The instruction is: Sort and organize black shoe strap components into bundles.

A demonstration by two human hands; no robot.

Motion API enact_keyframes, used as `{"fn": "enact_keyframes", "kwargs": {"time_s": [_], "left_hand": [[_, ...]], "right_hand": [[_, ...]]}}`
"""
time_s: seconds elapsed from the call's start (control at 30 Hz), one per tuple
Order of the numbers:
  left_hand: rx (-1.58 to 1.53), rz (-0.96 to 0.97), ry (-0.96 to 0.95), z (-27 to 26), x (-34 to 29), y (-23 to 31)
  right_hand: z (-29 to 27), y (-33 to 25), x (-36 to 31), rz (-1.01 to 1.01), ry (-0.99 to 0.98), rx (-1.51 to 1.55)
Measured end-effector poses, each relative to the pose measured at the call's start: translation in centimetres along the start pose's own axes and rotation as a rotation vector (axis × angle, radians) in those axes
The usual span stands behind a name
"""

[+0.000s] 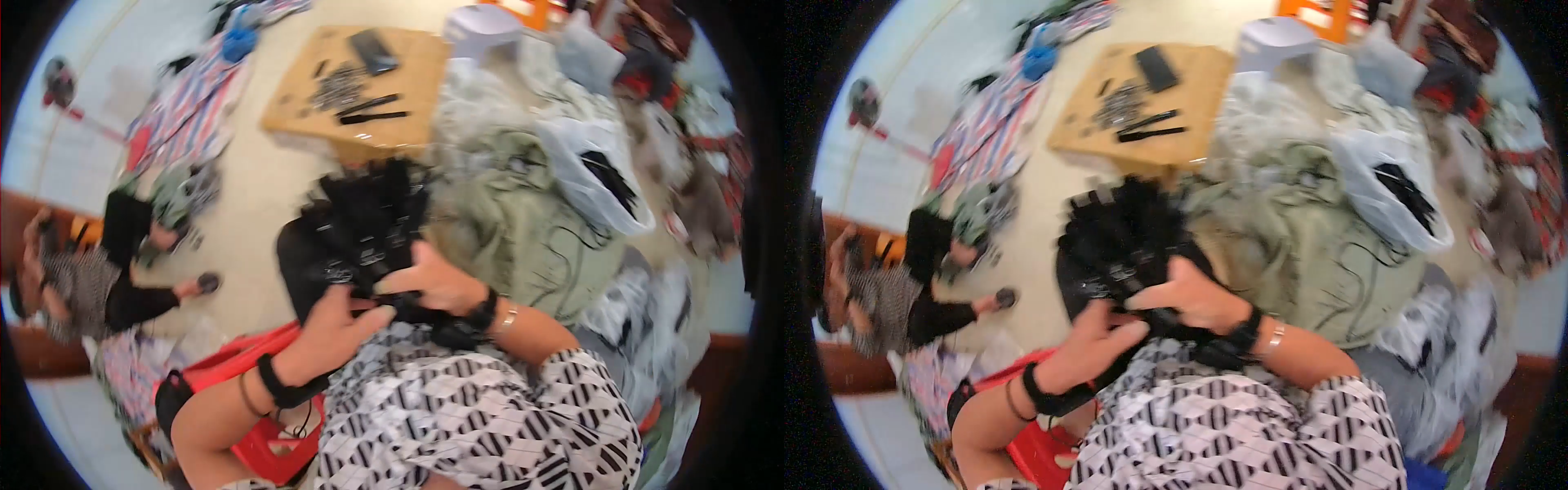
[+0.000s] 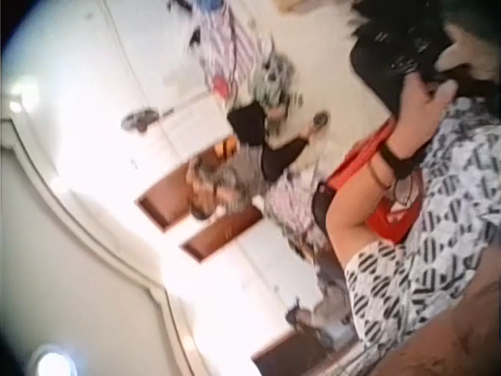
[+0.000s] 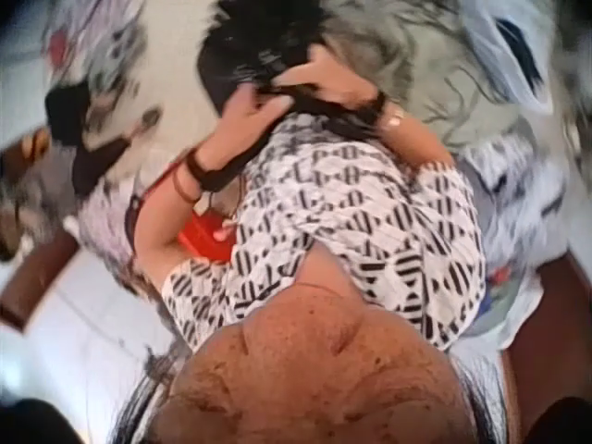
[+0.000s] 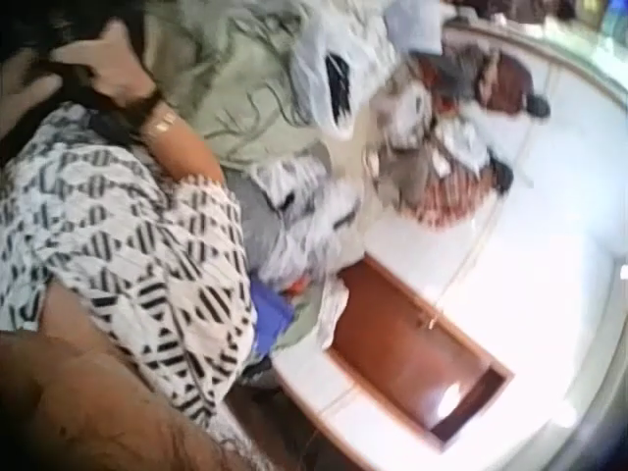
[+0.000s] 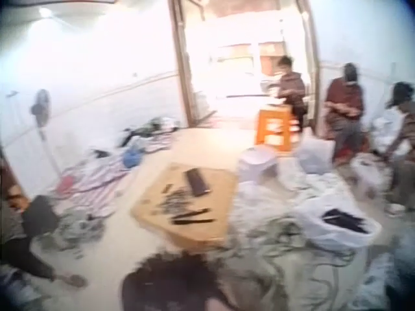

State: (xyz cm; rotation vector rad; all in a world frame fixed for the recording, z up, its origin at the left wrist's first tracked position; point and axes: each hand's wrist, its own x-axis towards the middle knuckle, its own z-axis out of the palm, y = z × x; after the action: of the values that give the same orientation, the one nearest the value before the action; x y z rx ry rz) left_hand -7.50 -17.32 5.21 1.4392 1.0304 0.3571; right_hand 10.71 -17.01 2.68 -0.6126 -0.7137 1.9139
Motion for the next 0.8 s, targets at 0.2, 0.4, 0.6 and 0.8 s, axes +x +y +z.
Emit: {"fn": "enact_keyframes", "kwargs": {"time_s": [0.2,0.4,0.6,0.8], "left_hand": [[0.107,-0.155,0.011,-0.5,-3.3,-2.0],[-0.499,-0.161,-0.008,-2.9,-1.1,-3.2],[-0.776,-0.158,0.202,-1.9,-0.4,-3.4],[-0.766,-0.123,0.330,2.2,-0.5,-0.8]], "right_hand": [[-0.8,0.6,0.5,0.147,0.041,-0.024],[0.0,2.0,1.8,-0.003,0.001,-0.172],[0.6,1.8,1.6,0.054,0.027,-0.221],[0.9,2.2,0.7,-0.008,-0.011,-0.476]]}}
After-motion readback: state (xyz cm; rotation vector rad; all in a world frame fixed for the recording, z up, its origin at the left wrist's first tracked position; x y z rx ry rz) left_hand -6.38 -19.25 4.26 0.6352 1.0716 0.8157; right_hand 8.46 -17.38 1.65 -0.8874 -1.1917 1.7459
